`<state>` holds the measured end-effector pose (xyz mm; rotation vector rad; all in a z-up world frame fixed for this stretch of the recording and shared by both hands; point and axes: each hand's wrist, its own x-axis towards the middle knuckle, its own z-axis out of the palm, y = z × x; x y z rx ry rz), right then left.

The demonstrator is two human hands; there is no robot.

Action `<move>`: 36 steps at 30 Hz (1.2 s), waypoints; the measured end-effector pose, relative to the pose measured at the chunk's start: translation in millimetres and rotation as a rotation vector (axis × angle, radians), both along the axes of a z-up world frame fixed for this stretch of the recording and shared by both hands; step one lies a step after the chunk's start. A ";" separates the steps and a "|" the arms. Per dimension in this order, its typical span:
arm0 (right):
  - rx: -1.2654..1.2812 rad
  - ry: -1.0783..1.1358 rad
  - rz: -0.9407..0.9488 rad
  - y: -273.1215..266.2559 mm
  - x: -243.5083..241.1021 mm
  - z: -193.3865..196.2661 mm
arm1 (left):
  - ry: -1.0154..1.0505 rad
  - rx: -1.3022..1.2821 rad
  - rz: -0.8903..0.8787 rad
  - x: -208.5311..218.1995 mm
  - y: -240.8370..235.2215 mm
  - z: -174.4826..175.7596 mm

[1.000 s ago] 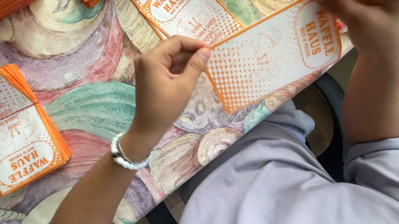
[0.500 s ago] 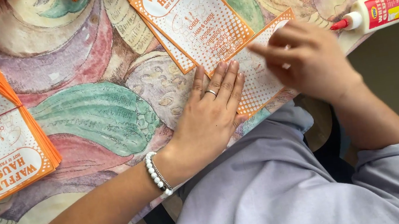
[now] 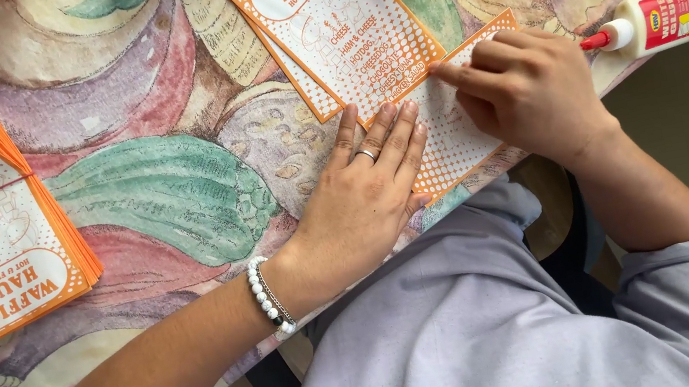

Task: Applying glue to paper bag templates and folding them into finished bags.

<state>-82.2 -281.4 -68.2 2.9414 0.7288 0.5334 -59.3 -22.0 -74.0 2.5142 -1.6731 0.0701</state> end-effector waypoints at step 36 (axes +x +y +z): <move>0.614 0.479 0.058 5.6 -7.9 29.1 | 0.215 -0.355 0.206 22.6 -15.7 -2.5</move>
